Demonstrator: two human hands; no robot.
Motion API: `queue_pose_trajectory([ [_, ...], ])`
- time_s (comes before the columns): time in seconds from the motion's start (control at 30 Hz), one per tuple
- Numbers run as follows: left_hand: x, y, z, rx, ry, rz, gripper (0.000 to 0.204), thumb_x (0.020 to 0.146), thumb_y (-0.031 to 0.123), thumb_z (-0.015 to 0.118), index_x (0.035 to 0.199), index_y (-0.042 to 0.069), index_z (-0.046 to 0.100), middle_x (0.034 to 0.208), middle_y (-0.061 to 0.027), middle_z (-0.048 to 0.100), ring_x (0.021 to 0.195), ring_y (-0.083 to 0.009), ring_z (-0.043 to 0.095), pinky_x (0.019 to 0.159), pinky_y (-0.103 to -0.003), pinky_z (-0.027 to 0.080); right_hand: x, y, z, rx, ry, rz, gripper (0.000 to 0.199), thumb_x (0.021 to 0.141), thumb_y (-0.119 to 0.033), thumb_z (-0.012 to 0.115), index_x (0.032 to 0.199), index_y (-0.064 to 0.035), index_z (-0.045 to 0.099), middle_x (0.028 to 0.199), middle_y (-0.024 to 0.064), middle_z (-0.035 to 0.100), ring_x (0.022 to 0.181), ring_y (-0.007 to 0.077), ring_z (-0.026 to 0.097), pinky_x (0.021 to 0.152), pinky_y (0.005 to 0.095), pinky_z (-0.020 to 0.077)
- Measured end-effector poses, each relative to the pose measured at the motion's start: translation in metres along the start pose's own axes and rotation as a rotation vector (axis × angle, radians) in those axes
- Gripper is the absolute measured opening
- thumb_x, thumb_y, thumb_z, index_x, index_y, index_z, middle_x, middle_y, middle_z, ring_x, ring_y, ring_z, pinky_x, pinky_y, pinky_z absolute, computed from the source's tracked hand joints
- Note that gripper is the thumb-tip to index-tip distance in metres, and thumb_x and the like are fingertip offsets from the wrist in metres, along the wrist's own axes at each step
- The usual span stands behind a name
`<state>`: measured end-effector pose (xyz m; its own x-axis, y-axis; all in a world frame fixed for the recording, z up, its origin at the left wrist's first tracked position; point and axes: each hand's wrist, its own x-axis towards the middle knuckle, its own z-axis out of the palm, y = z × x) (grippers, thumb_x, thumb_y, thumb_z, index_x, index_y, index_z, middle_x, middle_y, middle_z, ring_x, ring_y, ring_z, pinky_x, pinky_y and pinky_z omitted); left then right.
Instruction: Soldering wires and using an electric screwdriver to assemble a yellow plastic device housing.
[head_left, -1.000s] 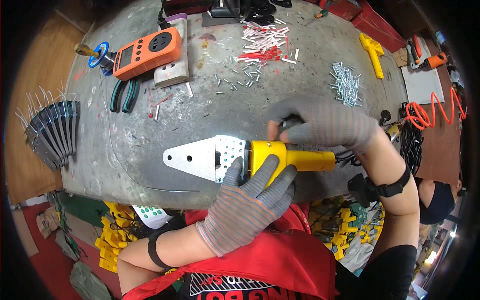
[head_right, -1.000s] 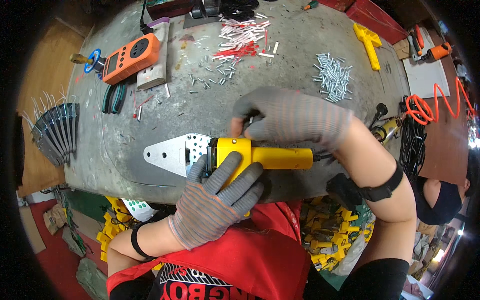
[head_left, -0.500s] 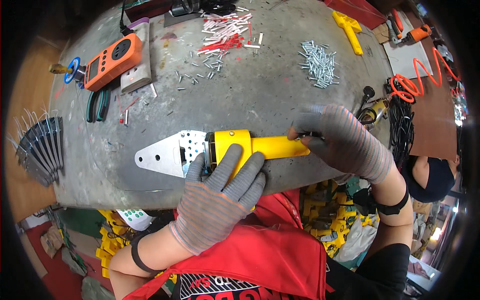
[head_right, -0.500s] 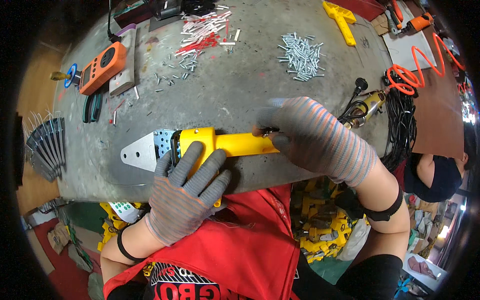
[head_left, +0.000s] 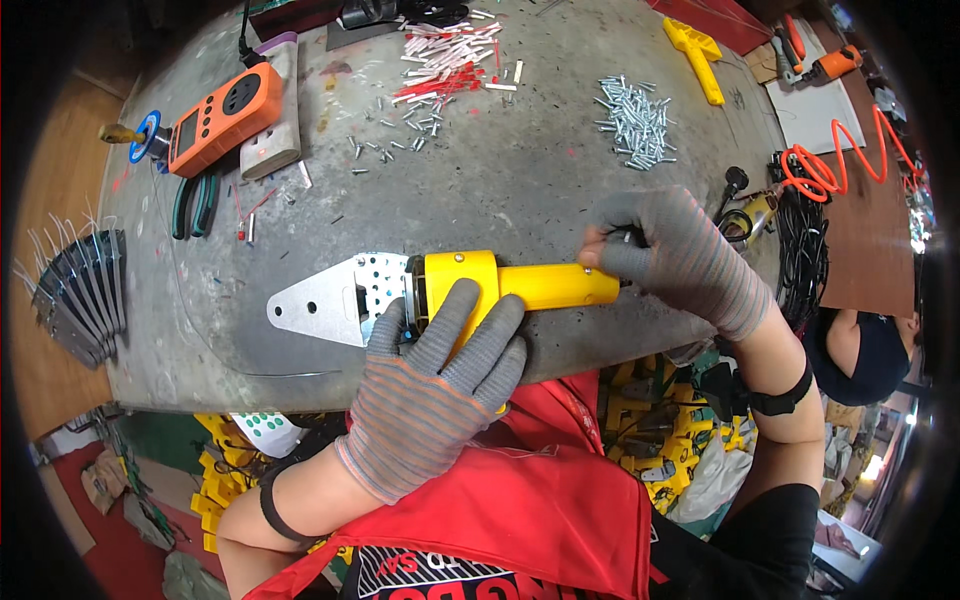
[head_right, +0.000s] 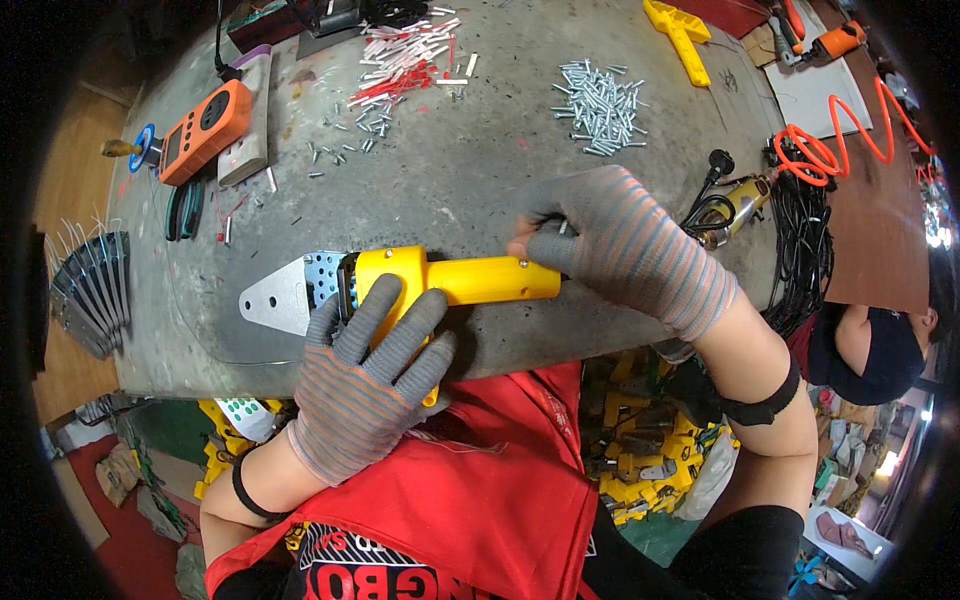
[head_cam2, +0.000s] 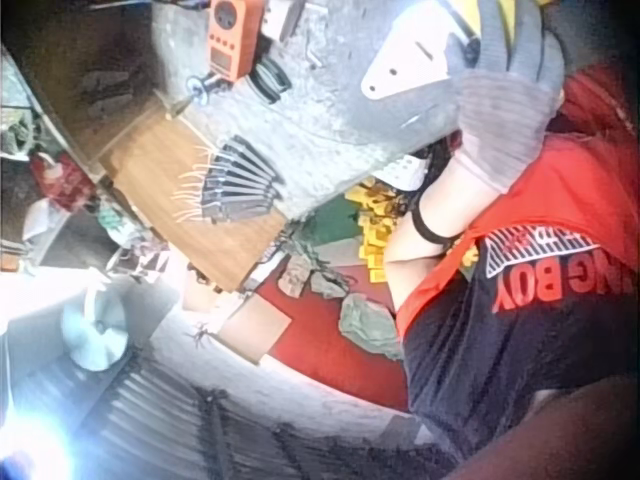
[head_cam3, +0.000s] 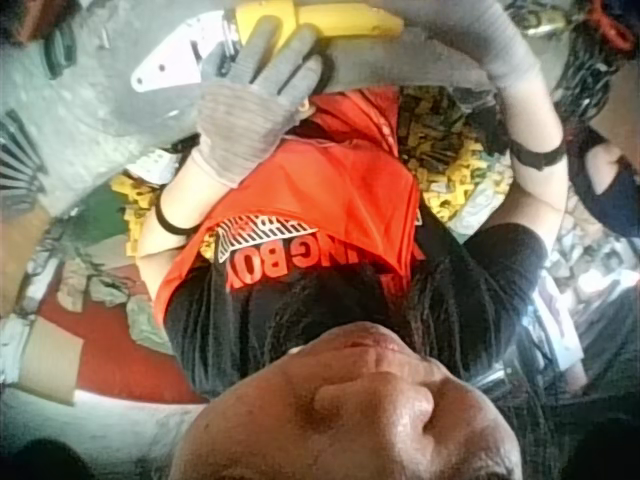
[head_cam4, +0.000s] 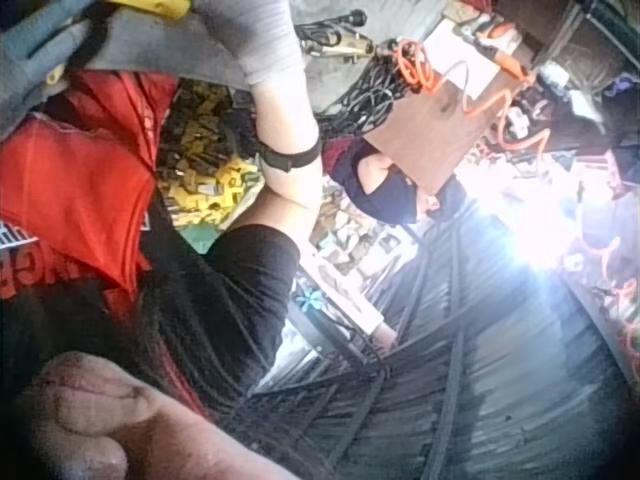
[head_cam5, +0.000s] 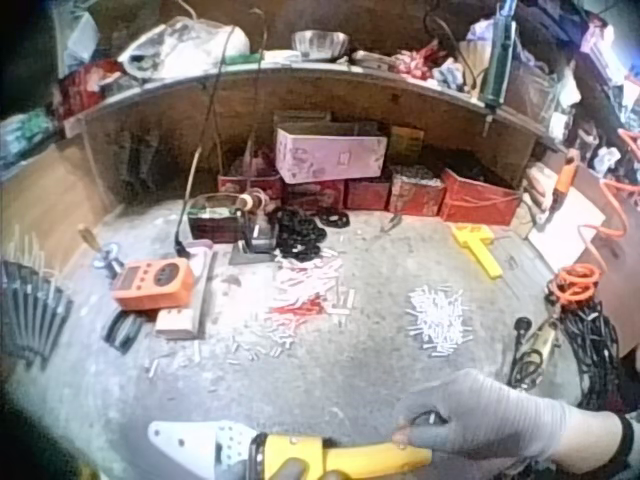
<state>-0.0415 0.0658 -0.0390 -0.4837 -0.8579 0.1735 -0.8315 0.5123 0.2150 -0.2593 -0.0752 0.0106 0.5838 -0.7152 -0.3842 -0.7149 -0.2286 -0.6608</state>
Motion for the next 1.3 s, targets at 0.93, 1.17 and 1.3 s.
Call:
queue_pose_trajectory([
  [0.93, 0.017, -0.084, -0.049, -0.007, 0.176, -0.230, 0.027, 0.076, 0.011, 0.069, 0.102, 0.009, 0.066, 0.102, -0.0110, 0.064, 0.093, -0.0318, 0.061, 0.079, -0.041, 0.048, -0.060, 0.004, 0.014, 0.257, 0.403, 0.167, 0.014, 0.082, -0.007, 0.060, 0.087, 0.0043, 0.066, 0.069, 0.0059, 0.062, 0.061, 0.0098, 0.053, 0.059, 0.0275, 0.0440],
  [1.17, 0.073, -0.134, -0.025, 0.403, -0.210, -0.205, 0.016, 0.081, 0.016, 0.064, 0.095, 0.008, 0.067, 0.087, -0.0121, 0.065, 0.083, -0.0326, 0.063, 0.074, -0.041, 0.050, -0.073, -0.007, 0.033, 0.505, 0.428, 0.159, 0.017, 0.085, -0.011, 0.059, 0.092, 0.0023, 0.066, 0.072, 0.0043, 0.064, 0.064, 0.0080, 0.058, 0.059, 0.0256, 0.0472],
  [1.3, 0.066, -0.137, -0.029, 0.362, -0.124, -0.108, 0.016, 0.081, 0.016, 0.064, 0.093, 0.006, 0.065, 0.083, -0.0135, 0.063, 0.079, -0.0335, 0.063, 0.071, -0.042, 0.050, -0.081, -0.025, 0.067, 0.197, 0.196, -0.049, 0.010, 0.083, -0.015, 0.068, 0.087, -0.0062, 0.066, 0.076, 0.0103, 0.065, 0.067, 0.0263, 0.065, 0.062, 0.0296, 0.0510],
])
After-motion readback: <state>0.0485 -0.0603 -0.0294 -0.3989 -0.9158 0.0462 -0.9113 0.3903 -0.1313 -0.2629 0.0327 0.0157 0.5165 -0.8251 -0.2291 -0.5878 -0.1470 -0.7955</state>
